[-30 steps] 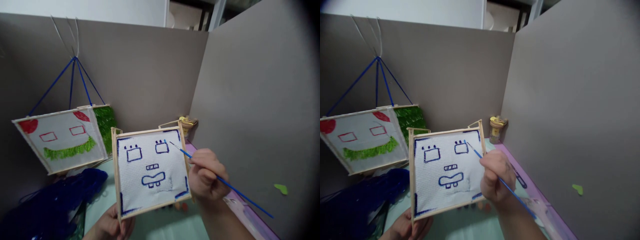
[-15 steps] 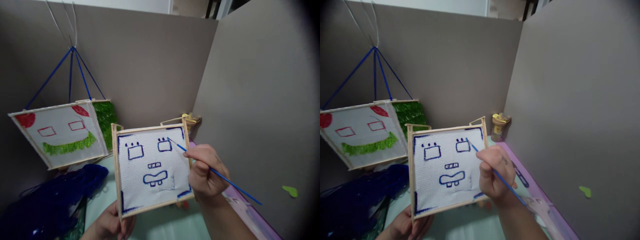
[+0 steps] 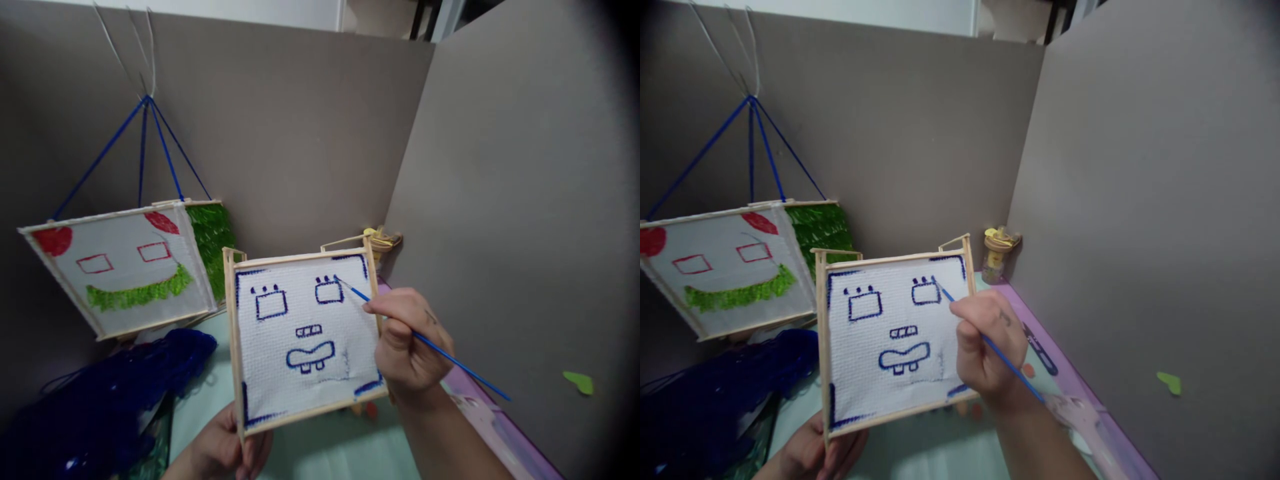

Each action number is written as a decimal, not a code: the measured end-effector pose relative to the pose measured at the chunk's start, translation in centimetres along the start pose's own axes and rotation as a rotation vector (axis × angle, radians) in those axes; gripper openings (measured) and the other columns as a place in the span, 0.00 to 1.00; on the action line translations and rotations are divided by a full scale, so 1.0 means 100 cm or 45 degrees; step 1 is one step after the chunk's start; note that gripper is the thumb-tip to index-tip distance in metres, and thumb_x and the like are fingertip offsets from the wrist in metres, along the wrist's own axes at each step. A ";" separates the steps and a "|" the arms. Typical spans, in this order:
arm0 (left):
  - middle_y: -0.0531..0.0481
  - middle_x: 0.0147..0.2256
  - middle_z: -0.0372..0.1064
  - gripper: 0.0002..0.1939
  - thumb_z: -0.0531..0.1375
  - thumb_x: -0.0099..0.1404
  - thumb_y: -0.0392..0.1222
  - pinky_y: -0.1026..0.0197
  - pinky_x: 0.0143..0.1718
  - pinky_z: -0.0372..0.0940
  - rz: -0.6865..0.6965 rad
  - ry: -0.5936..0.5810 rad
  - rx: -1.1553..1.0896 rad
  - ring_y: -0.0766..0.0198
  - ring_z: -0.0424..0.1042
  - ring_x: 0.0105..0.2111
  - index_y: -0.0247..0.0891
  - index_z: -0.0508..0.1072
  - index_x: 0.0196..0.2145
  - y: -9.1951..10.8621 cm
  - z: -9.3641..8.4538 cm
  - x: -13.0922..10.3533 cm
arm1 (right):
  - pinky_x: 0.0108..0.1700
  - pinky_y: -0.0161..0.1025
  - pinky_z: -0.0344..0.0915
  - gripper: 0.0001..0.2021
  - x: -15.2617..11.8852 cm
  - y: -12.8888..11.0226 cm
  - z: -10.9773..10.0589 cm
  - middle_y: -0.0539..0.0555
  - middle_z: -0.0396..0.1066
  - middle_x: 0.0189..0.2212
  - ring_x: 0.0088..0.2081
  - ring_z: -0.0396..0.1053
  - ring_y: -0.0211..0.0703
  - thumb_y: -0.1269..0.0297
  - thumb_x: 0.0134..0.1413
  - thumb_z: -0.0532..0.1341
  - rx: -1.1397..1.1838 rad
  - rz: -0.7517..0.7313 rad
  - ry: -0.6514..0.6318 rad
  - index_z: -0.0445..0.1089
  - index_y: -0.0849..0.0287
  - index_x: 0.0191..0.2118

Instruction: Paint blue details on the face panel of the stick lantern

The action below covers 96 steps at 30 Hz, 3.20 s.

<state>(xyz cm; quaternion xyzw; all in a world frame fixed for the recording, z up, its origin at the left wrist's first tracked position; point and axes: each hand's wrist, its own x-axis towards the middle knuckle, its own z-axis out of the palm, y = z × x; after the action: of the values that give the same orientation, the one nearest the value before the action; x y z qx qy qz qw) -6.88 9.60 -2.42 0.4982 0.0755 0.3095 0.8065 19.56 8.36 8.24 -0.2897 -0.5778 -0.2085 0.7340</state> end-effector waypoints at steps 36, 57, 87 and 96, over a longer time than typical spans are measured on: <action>0.53 0.10 0.54 0.14 0.66 0.53 0.50 0.66 0.18 0.46 0.007 0.001 -0.014 0.70 0.55 0.15 0.35 0.80 0.23 0.002 0.004 0.001 | 0.32 0.41 0.64 0.11 -0.003 0.003 0.000 0.51 0.69 0.25 0.28 0.67 0.41 0.63 0.62 0.53 -0.018 0.024 0.015 0.70 0.58 0.34; 0.54 0.09 0.51 0.16 0.67 0.52 0.52 0.66 0.17 0.45 -0.012 0.010 0.019 0.70 0.55 0.15 0.35 0.79 0.20 0.003 0.006 0.002 | 0.33 0.41 0.64 0.10 -0.003 0.003 -0.001 0.51 0.71 0.26 0.29 0.69 0.41 0.63 0.62 0.53 -0.034 0.038 -0.034 0.70 0.57 0.35; 0.53 0.10 0.54 0.15 0.67 0.51 0.51 0.66 0.18 0.45 -0.027 0.023 -0.005 0.70 0.55 0.15 0.35 0.80 0.21 0.004 0.004 0.001 | 0.33 0.41 0.64 0.10 -0.001 0.001 0.000 0.51 0.70 0.25 0.29 0.68 0.41 0.64 0.61 0.53 -0.007 0.032 -0.030 0.70 0.58 0.34; 0.54 0.09 0.53 0.15 0.66 0.53 0.51 0.66 0.17 0.45 0.003 -0.001 -0.016 0.70 0.54 0.15 0.35 0.79 0.21 0.001 0.003 0.001 | 0.32 0.41 0.64 0.09 -0.002 0.001 0.000 0.51 0.70 0.25 0.28 0.68 0.40 0.65 0.61 0.53 -0.016 0.026 -0.021 0.70 0.58 0.34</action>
<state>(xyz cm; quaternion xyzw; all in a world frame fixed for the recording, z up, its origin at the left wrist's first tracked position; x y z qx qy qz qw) -6.72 9.39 -2.20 0.4932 0.0726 0.3107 0.8093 19.62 8.43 7.99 -0.3020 -0.5795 -0.2022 0.7294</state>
